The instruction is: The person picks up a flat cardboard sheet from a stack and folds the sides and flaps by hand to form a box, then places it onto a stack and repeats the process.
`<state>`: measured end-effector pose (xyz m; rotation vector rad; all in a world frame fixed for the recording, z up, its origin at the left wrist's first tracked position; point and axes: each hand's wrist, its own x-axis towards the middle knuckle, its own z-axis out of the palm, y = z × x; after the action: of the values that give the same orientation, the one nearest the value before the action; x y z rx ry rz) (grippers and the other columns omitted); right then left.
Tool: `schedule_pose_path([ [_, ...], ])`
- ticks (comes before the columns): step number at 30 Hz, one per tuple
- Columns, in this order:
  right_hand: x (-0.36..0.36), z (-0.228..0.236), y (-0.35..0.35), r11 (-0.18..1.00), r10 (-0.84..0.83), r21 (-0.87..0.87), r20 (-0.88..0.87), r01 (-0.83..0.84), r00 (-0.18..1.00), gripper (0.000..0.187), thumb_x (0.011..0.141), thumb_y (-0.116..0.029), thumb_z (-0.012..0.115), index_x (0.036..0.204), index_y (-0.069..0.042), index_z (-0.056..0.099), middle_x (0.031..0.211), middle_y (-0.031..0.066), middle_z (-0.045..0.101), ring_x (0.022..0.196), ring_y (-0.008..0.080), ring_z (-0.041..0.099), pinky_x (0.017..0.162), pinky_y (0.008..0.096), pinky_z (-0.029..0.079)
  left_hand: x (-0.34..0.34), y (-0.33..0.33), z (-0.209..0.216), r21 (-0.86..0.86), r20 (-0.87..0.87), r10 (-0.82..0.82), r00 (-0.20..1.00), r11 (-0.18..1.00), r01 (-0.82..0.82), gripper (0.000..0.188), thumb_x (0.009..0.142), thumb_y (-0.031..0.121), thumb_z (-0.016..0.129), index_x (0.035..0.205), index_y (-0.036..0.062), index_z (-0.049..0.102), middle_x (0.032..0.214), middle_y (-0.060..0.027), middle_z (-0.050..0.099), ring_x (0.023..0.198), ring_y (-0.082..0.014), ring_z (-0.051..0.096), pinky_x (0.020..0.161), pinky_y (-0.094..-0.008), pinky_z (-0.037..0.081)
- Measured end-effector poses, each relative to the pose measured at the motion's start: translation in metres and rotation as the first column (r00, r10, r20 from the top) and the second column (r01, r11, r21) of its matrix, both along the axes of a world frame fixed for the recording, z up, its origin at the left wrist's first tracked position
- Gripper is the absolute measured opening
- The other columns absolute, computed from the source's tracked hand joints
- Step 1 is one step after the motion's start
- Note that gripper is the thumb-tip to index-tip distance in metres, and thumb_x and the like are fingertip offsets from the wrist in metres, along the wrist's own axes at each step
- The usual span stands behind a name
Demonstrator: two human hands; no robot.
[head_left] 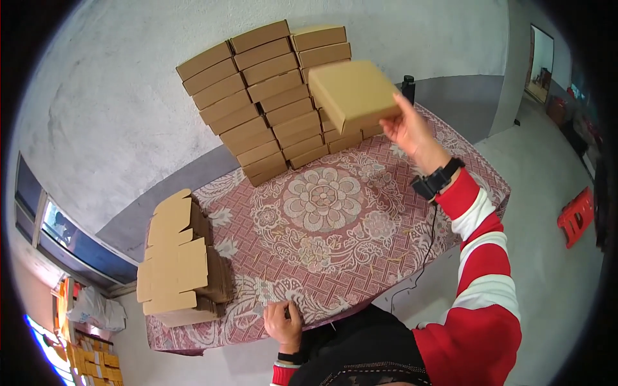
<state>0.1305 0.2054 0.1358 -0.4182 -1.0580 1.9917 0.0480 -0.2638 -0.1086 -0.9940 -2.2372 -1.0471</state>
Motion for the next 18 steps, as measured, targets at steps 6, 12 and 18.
schedule_pose_path([
  [6, -0.031, 0.1, 0.072, 0.955, -0.196, 0.196, -0.141, 0.221, 0.97, 0.047, 0.093, -0.043, 0.066, 0.114, -0.003, 0.055, 0.093, 0.009, 0.064, 0.071, 0.0195, 0.067, 0.063, 0.0289, 0.058, 0.003, 0.001, 0.002, 0.007, -0.012, 0.012, 1.0, 1.0, -0.012, 0.007, 0.077, 0.003, 0.069, 0.077, 0.0075, 0.063, 0.078, -0.0078, 0.062, 0.072, -0.0302, 0.057, 0.067, -0.0401, 0.045],
  [12, -0.104, 0.179, 0.139, 0.878, -0.319, 0.347, -0.088, 0.33, 0.944, 0.044, 0.093, -0.042, 0.064, 0.114, -0.004, 0.055, 0.101, 0.0098, 0.064, 0.075, 0.0189, 0.067, 0.061, 0.0286, 0.056, 0.004, 0.004, 0.002, 0.01, -0.02, 0.016, 1.0, 1.0, -0.016, 0.009, 0.075, 0.003, 0.069, 0.076, 0.0084, 0.063, 0.077, -0.0066, 0.062, 0.07, -0.0296, 0.057, 0.066, -0.0399, 0.045],
  [18, -0.174, 0.201, 0.163, 0.79, -0.452, 0.459, -0.015, 0.408, 0.892, 0.069, 0.095, -0.054, 0.054, 0.136, 0.001, 0.045, 0.133, 0.0216, 0.053, 0.117, 0.0292, 0.056, 0.091, 0.0416, 0.05, 0.012, 0.009, 0.013, 0.0, 0.0, 0.075, 0.997, 0.997, -0.075, 0.009, 0.073, 0.003, 0.07, 0.075, 0.0089, 0.063, 0.075, -0.0057, 0.063, 0.068, -0.0289, 0.057, 0.065, -0.0384, 0.044],
])
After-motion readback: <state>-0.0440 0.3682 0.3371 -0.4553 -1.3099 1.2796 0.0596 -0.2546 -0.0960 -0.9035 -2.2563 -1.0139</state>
